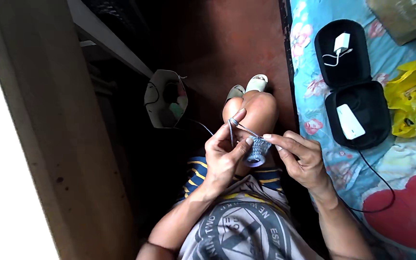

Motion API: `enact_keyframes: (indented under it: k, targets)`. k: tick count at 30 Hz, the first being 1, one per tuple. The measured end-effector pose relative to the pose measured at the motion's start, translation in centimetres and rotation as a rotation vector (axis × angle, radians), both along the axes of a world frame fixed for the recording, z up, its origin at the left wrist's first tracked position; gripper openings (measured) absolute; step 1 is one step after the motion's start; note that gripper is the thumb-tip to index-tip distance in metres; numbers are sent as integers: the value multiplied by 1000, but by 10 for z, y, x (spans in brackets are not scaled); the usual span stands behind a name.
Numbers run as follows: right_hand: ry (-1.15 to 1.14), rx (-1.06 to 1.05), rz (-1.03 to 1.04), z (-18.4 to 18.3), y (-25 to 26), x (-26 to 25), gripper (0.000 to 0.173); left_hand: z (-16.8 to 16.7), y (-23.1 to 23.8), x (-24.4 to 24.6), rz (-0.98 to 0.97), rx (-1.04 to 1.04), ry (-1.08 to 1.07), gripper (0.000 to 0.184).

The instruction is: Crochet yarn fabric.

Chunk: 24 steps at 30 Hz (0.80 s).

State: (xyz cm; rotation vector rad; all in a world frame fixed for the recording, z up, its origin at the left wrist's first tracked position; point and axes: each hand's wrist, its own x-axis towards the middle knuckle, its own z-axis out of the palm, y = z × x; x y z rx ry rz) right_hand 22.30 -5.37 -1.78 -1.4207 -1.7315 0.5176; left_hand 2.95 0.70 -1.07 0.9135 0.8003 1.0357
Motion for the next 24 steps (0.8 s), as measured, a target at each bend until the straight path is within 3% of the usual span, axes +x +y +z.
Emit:
enact_keyframes:
  k: [5,12,24]
  targets:
    - [-262,94,-4,2,0,2,35,-2,0,1,5,-30,-7,57]
    - [-410,127,-48,0,-5,-5,36,-4,-1,1,24,-23,35,56]
    - [-211,108,-70,-7,-6,-12,33,-6,0,-1,-16,-115,-40,59]
